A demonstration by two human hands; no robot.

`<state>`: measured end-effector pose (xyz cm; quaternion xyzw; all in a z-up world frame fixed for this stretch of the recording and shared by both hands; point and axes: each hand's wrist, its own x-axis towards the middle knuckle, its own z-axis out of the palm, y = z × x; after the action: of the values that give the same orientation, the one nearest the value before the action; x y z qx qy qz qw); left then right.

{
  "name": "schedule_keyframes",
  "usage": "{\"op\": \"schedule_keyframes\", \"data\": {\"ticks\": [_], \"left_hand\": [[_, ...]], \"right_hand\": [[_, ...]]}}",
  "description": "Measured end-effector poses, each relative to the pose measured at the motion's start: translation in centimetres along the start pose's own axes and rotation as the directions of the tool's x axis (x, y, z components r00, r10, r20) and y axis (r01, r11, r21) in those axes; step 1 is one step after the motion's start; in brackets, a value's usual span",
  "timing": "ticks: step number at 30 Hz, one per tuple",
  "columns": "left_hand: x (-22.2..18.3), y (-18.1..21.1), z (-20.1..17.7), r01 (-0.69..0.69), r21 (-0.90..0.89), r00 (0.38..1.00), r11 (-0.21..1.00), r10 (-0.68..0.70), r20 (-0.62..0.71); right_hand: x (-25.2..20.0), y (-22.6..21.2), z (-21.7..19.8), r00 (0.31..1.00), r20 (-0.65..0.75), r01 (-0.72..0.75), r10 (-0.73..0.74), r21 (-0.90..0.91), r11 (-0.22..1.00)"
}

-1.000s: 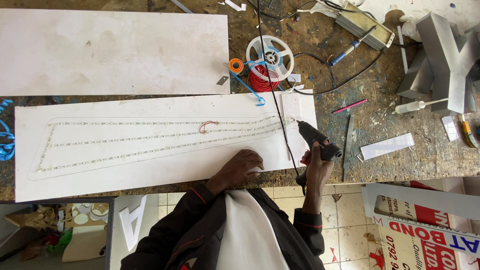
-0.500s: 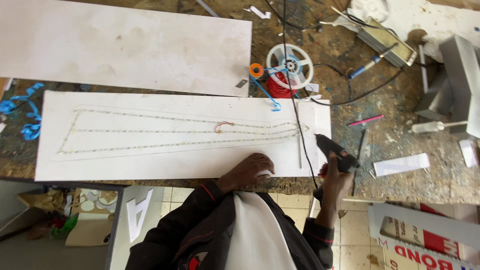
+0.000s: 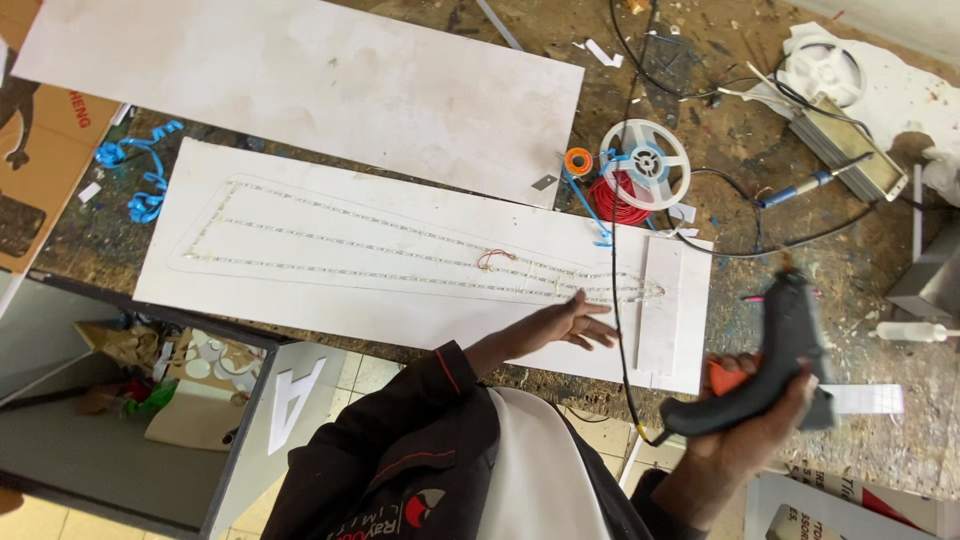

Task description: The person uses a glue gun to secure a strip of lights onto a foam board and then aligns a large printed sign panel over the board.

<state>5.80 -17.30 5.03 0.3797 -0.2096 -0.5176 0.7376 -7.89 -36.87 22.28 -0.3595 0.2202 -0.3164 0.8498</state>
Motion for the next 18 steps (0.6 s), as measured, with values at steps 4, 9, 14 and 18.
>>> {"op": "schedule_keyframes", "data": {"ticks": [4, 9, 14, 18], "left_hand": [[-0.6, 4.9, 2.5, -0.148, -0.195, 0.989, 0.97, 0.142, -0.042], [-3.9, 9.7, 5.0, -0.185, 0.462, 0.924, 0.867, 0.313, -0.217], [-2.7, 3.0, 3.1, 0.187, 0.946, 0.968, 0.265, 0.114, -0.223], [-3.4, 2.3, 1.8, 0.15, 0.978, 0.981, 0.147, 0.104, -0.166]], "right_hand": [[0.7, 1.9, 0.2, 0.986, 0.123, -0.128, 0.115, 0.104, 0.986], [1.6, 6.5, -3.2, 0.944, 0.139, -0.329, 0.298, 0.382, 0.864], [-0.4, 8.7, 1.0, 0.854, 0.323, -0.493, 0.408, 0.254, 0.832], [2.0, 11.4, -0.6, 0.802, 0.372, -0.533, 0.467, 0.092, 0.841]]}}
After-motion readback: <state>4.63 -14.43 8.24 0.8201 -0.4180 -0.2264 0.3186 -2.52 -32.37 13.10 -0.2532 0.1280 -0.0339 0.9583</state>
